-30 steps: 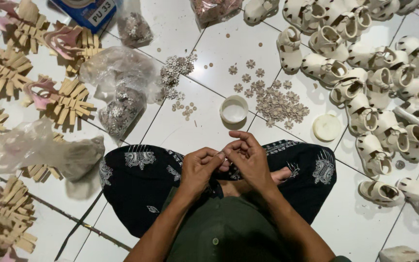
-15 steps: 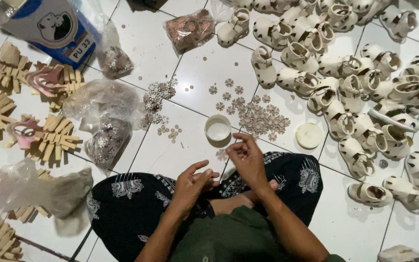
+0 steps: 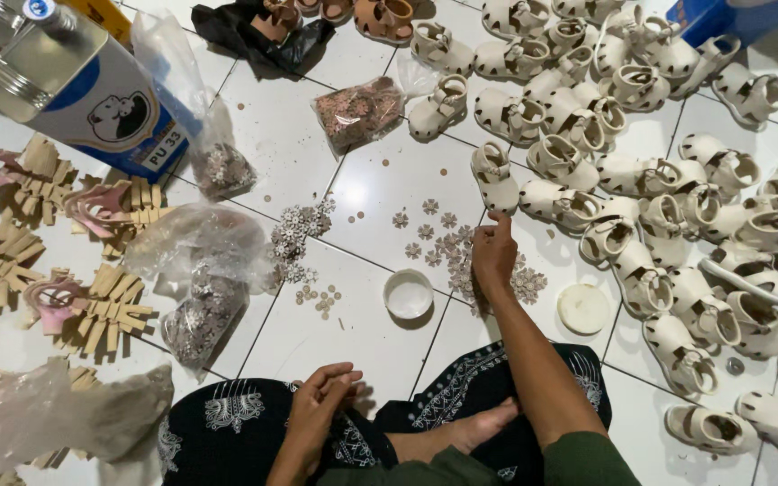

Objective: The person sits on the floor and repeatedly picks up small flower-shaped pieces and round discs, applies adhesive from a small container, and presses them together. The assembled pieces are placed on the floor among other components.

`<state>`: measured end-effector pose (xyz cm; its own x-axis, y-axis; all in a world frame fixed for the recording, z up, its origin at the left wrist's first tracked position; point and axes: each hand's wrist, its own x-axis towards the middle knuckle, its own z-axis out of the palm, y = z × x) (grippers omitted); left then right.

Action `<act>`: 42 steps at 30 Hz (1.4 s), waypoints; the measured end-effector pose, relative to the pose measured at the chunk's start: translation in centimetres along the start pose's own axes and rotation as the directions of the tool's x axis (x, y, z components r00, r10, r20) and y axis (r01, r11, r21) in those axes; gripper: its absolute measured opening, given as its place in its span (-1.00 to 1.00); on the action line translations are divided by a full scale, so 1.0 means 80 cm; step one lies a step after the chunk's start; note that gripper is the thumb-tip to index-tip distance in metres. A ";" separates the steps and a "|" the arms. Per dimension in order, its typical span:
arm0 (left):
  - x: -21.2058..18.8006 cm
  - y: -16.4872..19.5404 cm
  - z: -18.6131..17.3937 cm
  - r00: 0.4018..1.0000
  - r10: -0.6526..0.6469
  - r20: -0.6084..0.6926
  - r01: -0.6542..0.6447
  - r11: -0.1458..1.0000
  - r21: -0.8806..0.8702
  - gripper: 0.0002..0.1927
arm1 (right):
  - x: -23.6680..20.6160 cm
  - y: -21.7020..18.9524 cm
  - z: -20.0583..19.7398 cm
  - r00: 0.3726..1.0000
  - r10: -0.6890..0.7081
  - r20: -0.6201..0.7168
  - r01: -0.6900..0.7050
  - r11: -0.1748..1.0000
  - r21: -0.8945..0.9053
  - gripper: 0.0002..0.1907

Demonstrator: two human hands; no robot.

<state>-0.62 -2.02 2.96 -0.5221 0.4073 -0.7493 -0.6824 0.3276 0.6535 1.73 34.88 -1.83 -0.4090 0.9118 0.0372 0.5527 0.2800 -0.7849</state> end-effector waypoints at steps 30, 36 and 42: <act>0.071 -0.009 -0.038 0.971 0.234 -0.038 -0.237 0.949 -0.208 -0.56 | -0.140 -0.122 0.175 0.841 -0.212 0.498 0.161 0.976 0.144 -0.41; 0.077 0.004 -0.033 0.994 0.103 0.033 -0.092 0.966 -0.241 -0.66 | -0.090 -0.157 0.207 0.782 -0.361 0.508 0.415 0.910 0.008 -0.40; 0.075 0.016 -0.032 0.997 0.037 0.066 -0.024 0.981 -0.194 -0.64 | -0.082 -0.170 0.234 0.561 -0.698 0.445 0.762 0.645 0.053 -0.38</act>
<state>-5.96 -1.37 -0.97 -0.5123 0.4748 -0.7157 -0.7562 0.1457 0.6379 -16.70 19.49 -2.96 -0.9384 0.1820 0.2939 0.0067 0.8597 -0.5108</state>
